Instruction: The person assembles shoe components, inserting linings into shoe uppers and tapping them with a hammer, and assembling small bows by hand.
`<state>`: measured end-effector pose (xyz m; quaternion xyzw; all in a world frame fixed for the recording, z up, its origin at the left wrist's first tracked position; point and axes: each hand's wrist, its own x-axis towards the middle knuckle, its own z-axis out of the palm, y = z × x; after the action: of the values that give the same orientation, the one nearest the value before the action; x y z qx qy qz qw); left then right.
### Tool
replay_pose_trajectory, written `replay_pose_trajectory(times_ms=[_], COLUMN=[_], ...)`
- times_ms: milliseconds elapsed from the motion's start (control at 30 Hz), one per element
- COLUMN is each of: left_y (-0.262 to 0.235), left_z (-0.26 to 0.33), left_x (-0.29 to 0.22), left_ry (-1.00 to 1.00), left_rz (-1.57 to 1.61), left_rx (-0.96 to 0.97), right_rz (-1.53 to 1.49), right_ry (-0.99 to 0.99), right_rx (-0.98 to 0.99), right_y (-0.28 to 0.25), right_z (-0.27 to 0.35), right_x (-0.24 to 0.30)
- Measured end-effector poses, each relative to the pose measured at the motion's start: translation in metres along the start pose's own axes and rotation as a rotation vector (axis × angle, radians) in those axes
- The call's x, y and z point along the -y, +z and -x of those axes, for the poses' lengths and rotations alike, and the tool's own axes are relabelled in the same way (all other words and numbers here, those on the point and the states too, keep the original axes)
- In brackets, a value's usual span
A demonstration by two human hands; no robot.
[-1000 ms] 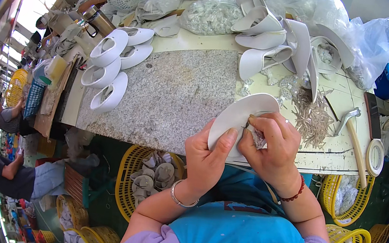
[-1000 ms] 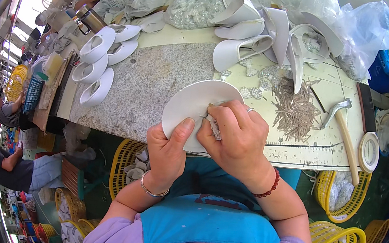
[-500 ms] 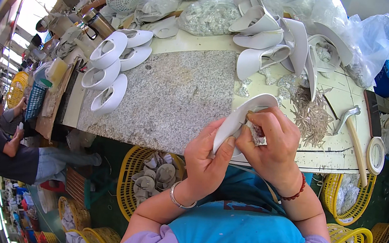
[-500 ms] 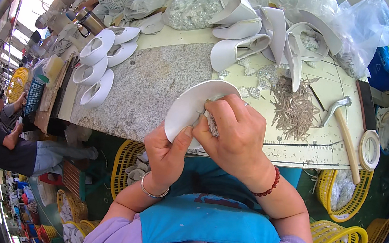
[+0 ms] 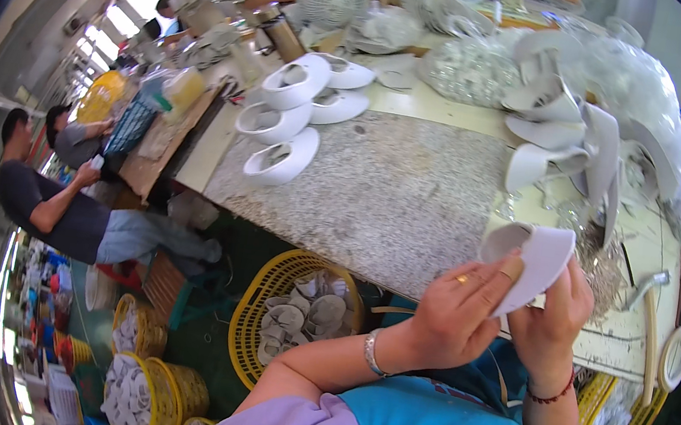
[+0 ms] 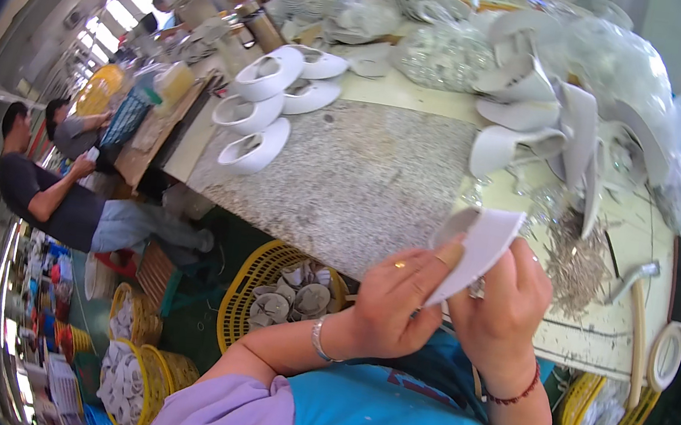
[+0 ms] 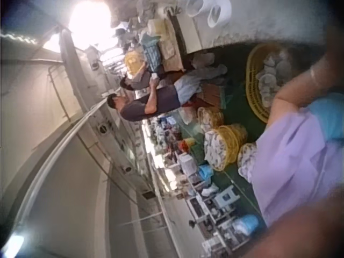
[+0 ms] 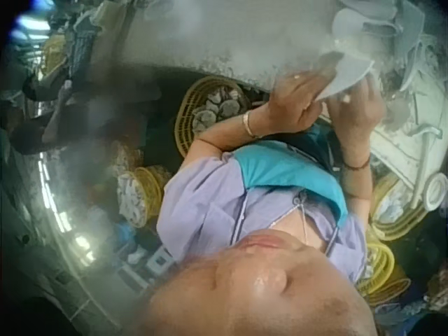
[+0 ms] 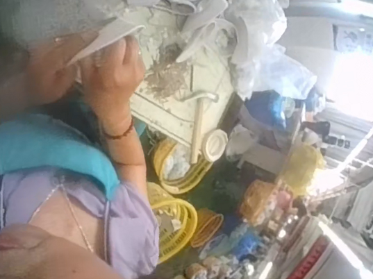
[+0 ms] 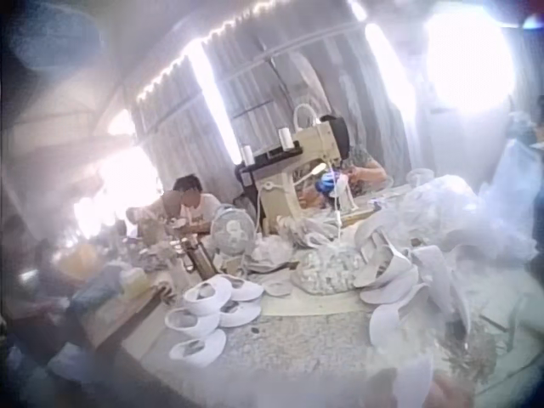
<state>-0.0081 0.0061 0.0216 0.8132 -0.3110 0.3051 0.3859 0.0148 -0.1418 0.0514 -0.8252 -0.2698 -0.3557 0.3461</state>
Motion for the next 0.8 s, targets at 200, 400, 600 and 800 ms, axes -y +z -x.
replay_pose_trajectory(times_ms=[200,400,600,800], left_y=[-0.001,-0.003,-0.004,-0.002], left_z=[-0.002,-0.01,-0.006,-0.01], left_x=[-0.001,-0.007,0.003,0.0], left_ry=[-0.082,-0.068,-0.205,-0.261], left_rz=[0.212,0.102,0.247,0.303], left_rx=[-0.046,-0.018,-0.011,0.001], right_rz=[-0.049,-0.149,-0.311,-0.181], right_ry=[-0.021,0.077,0.104,0.057], right_rx=[0.005,0.021,0.191,0.146], right_y=[0.005,-0.001,-0.01,-0.009], right_z=[0.001,-0.002,0.019,0.027], right_x=[-0.005,-0.004,-0.019,-0.022])
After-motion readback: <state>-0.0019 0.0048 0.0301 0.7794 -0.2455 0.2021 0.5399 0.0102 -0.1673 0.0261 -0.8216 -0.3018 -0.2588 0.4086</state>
